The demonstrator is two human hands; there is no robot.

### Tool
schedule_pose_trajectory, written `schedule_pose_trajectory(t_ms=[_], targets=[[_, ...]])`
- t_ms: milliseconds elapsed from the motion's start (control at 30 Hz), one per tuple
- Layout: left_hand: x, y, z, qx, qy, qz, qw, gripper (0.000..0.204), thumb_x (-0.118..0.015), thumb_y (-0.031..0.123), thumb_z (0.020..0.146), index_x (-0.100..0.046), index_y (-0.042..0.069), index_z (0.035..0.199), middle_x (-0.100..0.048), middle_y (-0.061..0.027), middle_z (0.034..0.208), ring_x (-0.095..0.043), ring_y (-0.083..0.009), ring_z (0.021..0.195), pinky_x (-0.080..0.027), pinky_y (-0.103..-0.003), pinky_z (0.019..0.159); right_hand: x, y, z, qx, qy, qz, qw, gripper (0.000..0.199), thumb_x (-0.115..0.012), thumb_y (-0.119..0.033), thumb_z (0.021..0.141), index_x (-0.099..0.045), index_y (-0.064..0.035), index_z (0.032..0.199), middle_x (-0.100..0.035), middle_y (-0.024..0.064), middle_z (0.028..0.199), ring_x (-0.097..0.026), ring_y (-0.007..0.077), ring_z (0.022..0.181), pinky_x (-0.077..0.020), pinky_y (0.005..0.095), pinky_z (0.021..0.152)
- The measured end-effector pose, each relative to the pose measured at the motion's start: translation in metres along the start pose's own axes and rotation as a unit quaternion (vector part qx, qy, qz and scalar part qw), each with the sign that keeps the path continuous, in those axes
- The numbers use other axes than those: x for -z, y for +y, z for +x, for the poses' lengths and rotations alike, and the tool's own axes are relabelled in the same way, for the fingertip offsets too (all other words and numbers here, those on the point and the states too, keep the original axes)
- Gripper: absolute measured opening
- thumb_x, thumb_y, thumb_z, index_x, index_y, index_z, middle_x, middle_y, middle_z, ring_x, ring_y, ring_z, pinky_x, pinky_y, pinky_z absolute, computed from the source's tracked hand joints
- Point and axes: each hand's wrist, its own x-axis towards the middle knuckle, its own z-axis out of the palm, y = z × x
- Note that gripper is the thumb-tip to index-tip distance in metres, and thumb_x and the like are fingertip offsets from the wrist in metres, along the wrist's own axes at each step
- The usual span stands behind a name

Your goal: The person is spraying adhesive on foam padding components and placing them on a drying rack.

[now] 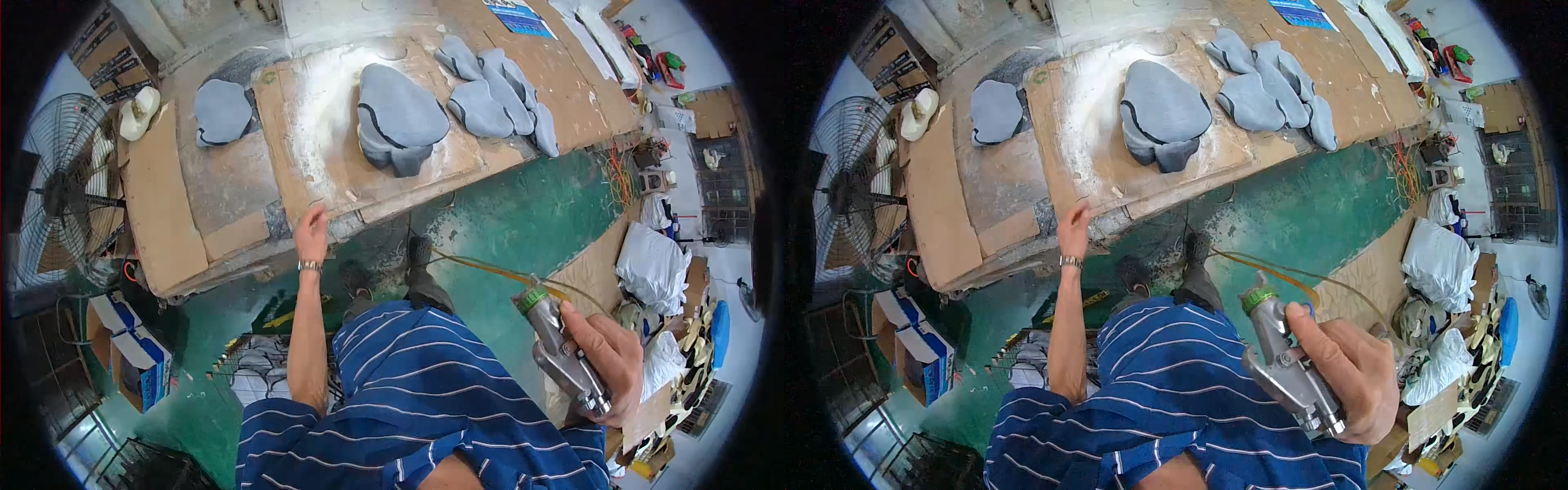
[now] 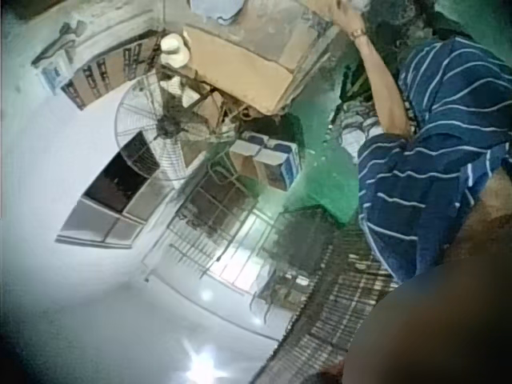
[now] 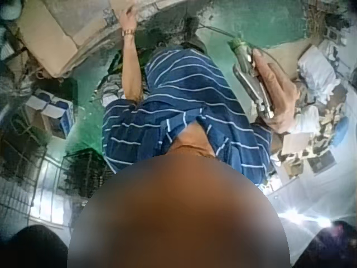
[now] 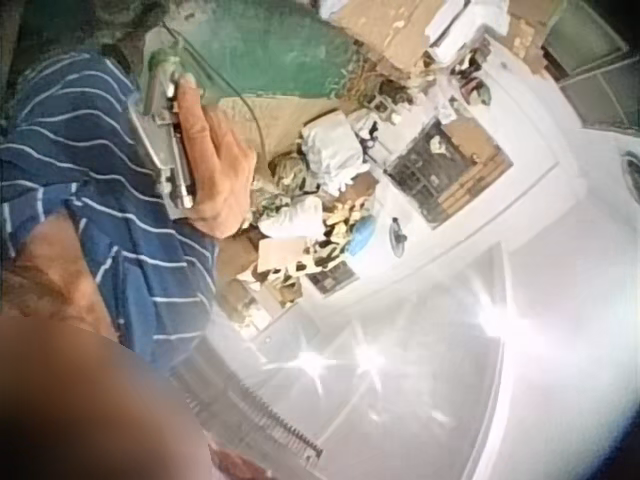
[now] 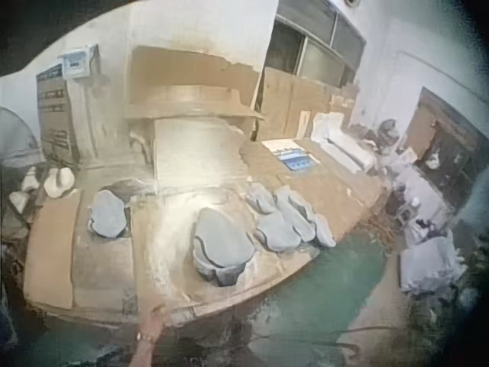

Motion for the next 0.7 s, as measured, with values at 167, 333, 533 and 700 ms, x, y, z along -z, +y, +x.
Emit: schedule_pose_trajectory(t_ms=[167,333,533,700], targets=[[-0.030,0.095,0.065,-0.066,0.021,-0.046,0.997,0.027,-0.067,0.018,0.098,-0.073,0.005,0.121,-0.074,-0.0072,0.119,-0.069,-0.0154,0.108,-0.052,-0.030,0.094,0.007,0.041,-0.019,-0.007,0.008,0.037,0.999,0.069,-0.085,-0.012,0.068,-0.065,0.0067,0.130,-0.067,0.0107,0.076,-0.064,0.0228,0.060,-0.0465,0.0340,0.050],[-0.058,0.162,0.125,-0.123,0.053,-0.023,0.991,0.024,-0.067,0.011,0.095,-0.074,0.004,0.117,-0.074,-0.0092,0.116,-0.069,-0.0187,0.108,-0.055,-0.033,0.091,0.017,0.093,-0.034,-0.003,0.049,0.093,0.995,0.068,-0.083,-0.009,0.068,-0.064,0.0076,0.131,-0.067,0.0112,0.076,-0.064,0.0230,0.061,-0.0481,0.0337,0.051],[-0.102,0.192,0.169,-0.296,-0.021,0.234,0.926,0.033,-0.077,0.031,0.087,-0.077,0.017,0.117,-0.065,-0.0144,0.134,-0.057,-0.0309,0.128,-0.046,-0.041,0.107,0.029,0.157,-0.042,-0.036,0.041,0.143,0.988,0.069,-0.079,-0.006,0.069,-0.061,0.0090,0.134,-0.068,0.0140,0.080,-0.065,0.0281,0.064,-0.0510,0.0364,0.058],[-0.121,0.186,0.164,-0.232,-0.043,0.433,0.870,0.051,-0.080,0.060,0.074,-0.082,0.025,0.111,-0.055,-0.0140,0.148,-0.041,-0.0370,0.143,-0.029,-0.050,0.120,0.032,0.196,-0.044,-0.065,0.060,0.190,0.978,0.065,-0.079,-0.008,0.070,-0.065,0.0055,0.132,-0.071,0.0133,0.085,-0.070,0.0291,0.071,-0.0520,0.0362,0.059]])
